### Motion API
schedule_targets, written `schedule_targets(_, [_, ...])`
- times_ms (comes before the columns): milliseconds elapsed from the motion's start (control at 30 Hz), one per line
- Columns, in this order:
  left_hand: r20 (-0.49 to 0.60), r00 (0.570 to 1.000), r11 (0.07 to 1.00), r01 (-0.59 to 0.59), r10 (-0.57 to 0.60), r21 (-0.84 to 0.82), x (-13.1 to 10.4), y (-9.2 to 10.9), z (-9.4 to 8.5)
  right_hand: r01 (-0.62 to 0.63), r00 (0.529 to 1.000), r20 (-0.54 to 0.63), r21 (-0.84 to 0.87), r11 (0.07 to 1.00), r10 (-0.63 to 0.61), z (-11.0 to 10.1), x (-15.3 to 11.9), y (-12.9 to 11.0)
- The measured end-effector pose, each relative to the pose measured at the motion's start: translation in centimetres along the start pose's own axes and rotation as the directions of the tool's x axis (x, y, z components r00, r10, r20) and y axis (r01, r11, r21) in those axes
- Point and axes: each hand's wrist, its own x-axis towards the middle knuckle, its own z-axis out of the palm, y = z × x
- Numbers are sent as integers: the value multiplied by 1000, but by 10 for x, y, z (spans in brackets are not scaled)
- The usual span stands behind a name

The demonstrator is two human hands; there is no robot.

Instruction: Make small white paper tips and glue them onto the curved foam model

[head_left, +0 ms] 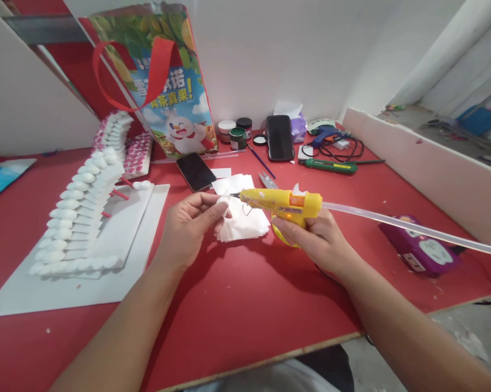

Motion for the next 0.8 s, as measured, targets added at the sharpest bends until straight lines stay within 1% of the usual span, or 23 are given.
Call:
schedule_targets(100, [2,1000,1000,7,-7,-22,-1,0,0,32,998,51,-29,999,-31,0,2,-5])
schedule_targets(167, [4,1000,1000,11,-11,-28,-1,0,1,41,998,50,-34,999,-39,0,3,-5])
schedule_targets(300, [11,1000,999,16,-15,-32,-1,1,1,-14,1000,-3,3,1000,14,1,1,-1])
schedule_targets(400, [12,1000,999,21,-21,-38,-1,1,1,-64,996,-62,100,993,70,1,1,-2])
schedule_targets(467, [18,999,999,28,-28,-40,-1,1,1,-117,983,-126,156,981,137,-3,2,-4])
schedule_targets(500, [25,999,999,32,-31,-38,-2,2,1,-155,970,-161,167,974,182,-7,3,-4])
schedule_targets(567, [42,999,999,33,-32,-32,-2,2,1,-246,929,-242,159,956,279,-18,6,-1])
schedule_targets(667, [78,997,999,22,-20,-24,-3,3,1,-392,834,-382,100,915,399,-43,10,16])
schedule_targets(700, [90,996,999,14,-12,-29,-4,4,1,-437,790,-450,64,897,416,-52,12,25])
schedule_targets(733, [102,995,999,5,-1,-38,-4,4,2,-478,761,-490,21,878,426,-60,13,34])
schedule_targets(767, [114,993,999,-6,12,-52,-4,4,2,-516,737,-522,-22,857,430,-68,13,43])
schedule_targets(800, [124,992,997,-19,27,-70,-5,4,2,-536,733,-533,-71,841,422,-74,14,52])
